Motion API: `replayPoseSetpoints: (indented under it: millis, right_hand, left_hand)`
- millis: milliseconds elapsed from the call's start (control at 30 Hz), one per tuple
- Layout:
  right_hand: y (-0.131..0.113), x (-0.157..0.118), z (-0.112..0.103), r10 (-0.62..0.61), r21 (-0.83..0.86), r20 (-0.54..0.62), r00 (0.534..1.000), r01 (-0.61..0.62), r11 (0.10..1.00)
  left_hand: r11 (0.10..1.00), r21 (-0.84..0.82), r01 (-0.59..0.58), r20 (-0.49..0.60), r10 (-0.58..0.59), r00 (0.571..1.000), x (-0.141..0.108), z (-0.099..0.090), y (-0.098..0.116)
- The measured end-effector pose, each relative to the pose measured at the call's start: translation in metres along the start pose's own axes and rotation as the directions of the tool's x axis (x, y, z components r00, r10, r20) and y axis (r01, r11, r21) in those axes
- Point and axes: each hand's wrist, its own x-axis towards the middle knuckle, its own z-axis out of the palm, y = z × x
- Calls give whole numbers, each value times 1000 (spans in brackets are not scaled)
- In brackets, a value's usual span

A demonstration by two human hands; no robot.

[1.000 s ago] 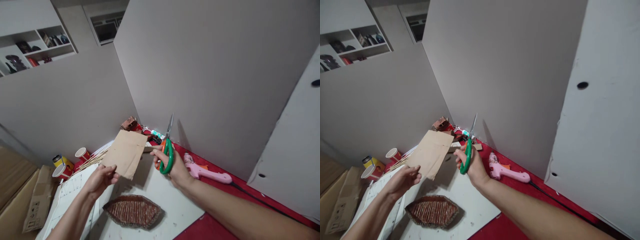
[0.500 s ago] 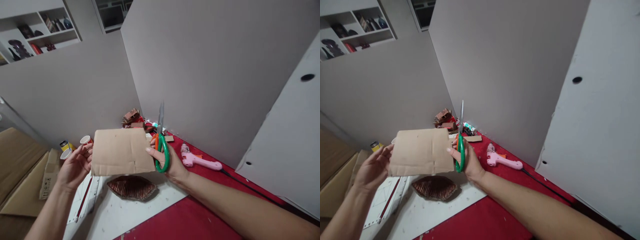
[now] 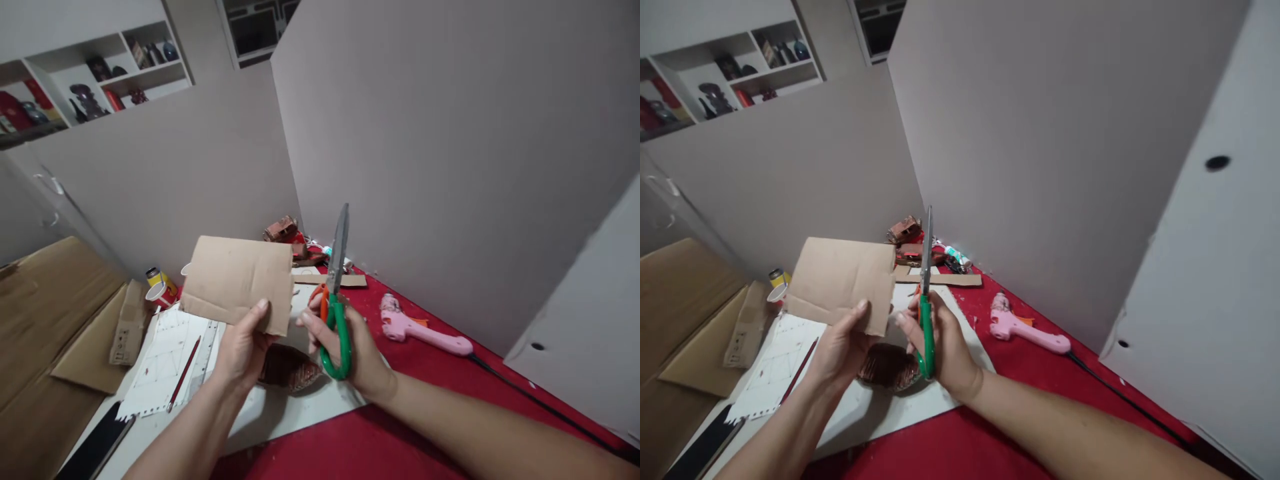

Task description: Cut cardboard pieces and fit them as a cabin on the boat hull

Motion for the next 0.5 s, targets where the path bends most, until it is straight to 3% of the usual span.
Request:
replayPoseSetpoints:
  millis: [67, 133, 300, 400, 500]
  right_hand:
    - [1, -2, -5, 47, 15, 86, 995, -49, 999]
    - [3, -1, -10, 80, -31, 201, 976, -75, 997]
    - [2, 1, -14, 27, -171, 511, 859, 71, 983]
    - [-1, 1, -13, 91, -300, 598, 796, 117, 947]
    - [3, 2, -14, 111, -380, 610, 785, 167, 910]
  left_hand:
    - [994, 5, -114, -52, 114, 992, 1, -9, 21]
    - [979, 34, -203, -28, 204, 979, -3, -21, 41]
    - [915, 62, -398, 1, 399, 917, -14, -47, 69]
    - [908, 56, -416, 9, 416, 909, -12, -59, 75]
    - [916, 66, -396, 35, 395, 918, -10, -65, 78]
